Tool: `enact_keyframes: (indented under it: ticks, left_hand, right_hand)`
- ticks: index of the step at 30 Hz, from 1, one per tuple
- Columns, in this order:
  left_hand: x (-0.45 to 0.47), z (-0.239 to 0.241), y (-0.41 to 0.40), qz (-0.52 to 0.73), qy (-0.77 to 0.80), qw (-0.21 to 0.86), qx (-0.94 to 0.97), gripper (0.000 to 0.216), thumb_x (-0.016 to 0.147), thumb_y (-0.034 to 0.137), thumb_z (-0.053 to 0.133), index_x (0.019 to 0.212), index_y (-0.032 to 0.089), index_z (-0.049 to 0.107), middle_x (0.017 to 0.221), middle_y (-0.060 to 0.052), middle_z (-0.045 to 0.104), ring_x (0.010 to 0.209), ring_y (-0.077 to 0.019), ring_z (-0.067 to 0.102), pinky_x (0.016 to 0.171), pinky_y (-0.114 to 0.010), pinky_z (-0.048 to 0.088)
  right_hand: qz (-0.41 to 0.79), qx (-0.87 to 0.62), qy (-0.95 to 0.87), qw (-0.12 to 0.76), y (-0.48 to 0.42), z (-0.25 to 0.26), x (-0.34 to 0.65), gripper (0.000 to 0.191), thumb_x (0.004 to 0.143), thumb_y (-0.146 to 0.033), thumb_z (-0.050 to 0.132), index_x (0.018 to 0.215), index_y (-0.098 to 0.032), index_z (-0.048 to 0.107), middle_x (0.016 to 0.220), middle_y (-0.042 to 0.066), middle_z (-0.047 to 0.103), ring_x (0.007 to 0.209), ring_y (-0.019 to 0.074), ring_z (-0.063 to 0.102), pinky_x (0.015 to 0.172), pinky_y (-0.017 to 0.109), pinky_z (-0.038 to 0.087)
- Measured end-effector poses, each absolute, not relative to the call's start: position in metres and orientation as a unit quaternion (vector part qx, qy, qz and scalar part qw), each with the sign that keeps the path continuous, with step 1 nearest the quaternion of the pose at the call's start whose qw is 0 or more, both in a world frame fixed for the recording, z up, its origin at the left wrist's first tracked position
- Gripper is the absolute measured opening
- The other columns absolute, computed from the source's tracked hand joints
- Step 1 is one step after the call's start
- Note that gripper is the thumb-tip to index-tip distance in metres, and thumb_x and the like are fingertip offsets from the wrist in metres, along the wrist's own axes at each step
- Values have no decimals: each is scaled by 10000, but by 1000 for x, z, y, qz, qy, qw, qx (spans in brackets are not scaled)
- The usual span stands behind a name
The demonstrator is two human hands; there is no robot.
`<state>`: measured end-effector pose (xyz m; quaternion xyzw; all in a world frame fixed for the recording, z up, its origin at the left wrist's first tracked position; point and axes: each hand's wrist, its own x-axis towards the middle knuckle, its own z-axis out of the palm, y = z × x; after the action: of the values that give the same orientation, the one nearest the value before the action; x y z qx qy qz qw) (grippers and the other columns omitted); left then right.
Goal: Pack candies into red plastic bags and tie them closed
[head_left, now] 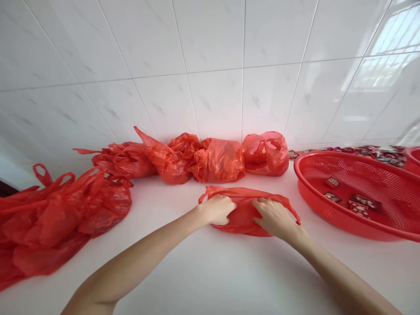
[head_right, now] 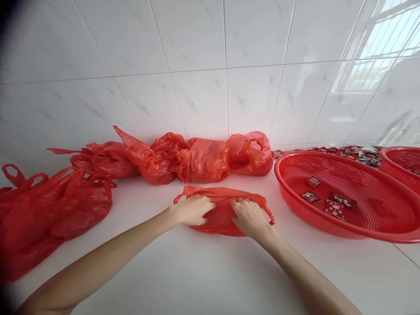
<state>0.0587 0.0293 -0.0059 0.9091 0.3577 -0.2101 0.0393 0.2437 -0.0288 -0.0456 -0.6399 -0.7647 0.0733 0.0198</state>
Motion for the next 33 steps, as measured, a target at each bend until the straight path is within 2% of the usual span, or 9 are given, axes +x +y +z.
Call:
enact_keyframes:
  ticks: [2, 4, 8, 12, 17, 21, 25, 29, 33]
  left_hand:
    - [55, -8, 32, -228, 381, 41, 895, 264, 763, 153, 664, 1019, 150, 728, 1085, -161, 737, 980, -313, 723, 766, -354, 589]
    - [52, -7, 34, -248, 407, 42, 878, 277, 715, 127, 693, 989, 143, 732, 1046, -161, 745, 936, -307, 733, 724, -336, 592]
    - [49, -1, 34, -276, 432, 46, 857, 277, 662, 89, 714, 936, 121, 739, 1002, -173, 753, 881, -315, 738, 694, -339, 592]
    - [50, 3, 28, -263, 428, 39, 864, 255, 699, 43, 651, 930, 110, 734, 1015, -184, 743, 904, -323, 735, 703, -352, 586]
    - [49, -1, 25, -208, 398, 31, 893, 272, 831, 94, 534, 1043, 125, 701, 1153, -189, 695, 1091, -333, 685, 896, -408, 547]
    - [47, -7, 29, -214, 401, 56, 889, 409, 784, 187, 652, 1187, 121, 632, 1215, -187, 667, 1117, -343, 672, 878, -403, 564]
    - [43, -10, 34, -233, 415, 92, 875, 618, 737, 303, 729, 1309, 150, 552, 1335, -174, 615, 1227, -343, 615, 959, -417, 551]
    - [39, -10, 35, -247, 432, 120, 859, 693, 710, 246, 726, 1365, 177, 511, 1484, -159, 512, 1365, -324, 509, 1070, -416, 492]
    - [41, -11, 29, -238, 422, 121, 866, 674, 696, 217, 732, 1341, 199, 536, 1473, -149, 525, 1334, -323, 538, 1021, -400, 525]
  right_hand:
    - [90, -649, -755, 17, -26, -49, 252, 172, 833, -204, 671, 996, -152, 685, 1014, 129, 729, 931, 267, 702, 690, 300, 455]
    - [107, -652, -750, 17, -25, -52, 259, 348, 782, -246, 730, 1117, -163, 679, 1104, 130, 725, 1023, 273, 693, 762, 312, 494]
    - [139, -644, -752, 12, -30, -52, 265, 608, 688, -220, 786, 1273, -156, 632, 1197, 135, 711, 1093, 276, 677, 840, 325, 517]
    - [148, -633, -760, 26, -33, -46, 260, 499, 738, -163, 729, 1231, -160, 648, 1144, 120, 724, 1058, 262, 687, 801, 303, 507]
    - [122, -629, -764, 76, -31, -42, 251, 173, 885, -163, 605, 1037, -157, 687, 1007, 97, 732, 959, 237, 699, 726, 281, 469]
    - [119, -627, -767, 59, -27, -47, 248, 120, 927, -177, 584, 996, -149, 678, 1005, 101, 726, 934, 234, 702, 714, 283, 462]
    - [138, -636, -758, 31, -23, -52, 251, 260, 862, -318, 719, 1061, -156, 680, 1126, 133, 696, 1007, 269, 699, 742, 301, 494]
    - [156, -649, -745, 3, -22, -54, 257, 374, 818, -358, 757, 1126, -159, 681, 1188, 156, 678, 1105, 314, 670, 797, 337, 519]
    - [164, -654, -739, -8, -26, -49, 259, 453, 788, -313, 770, 1199, -159, 653, 1210, 152, 678, 1146, 314, 650, 857, 346, 518]
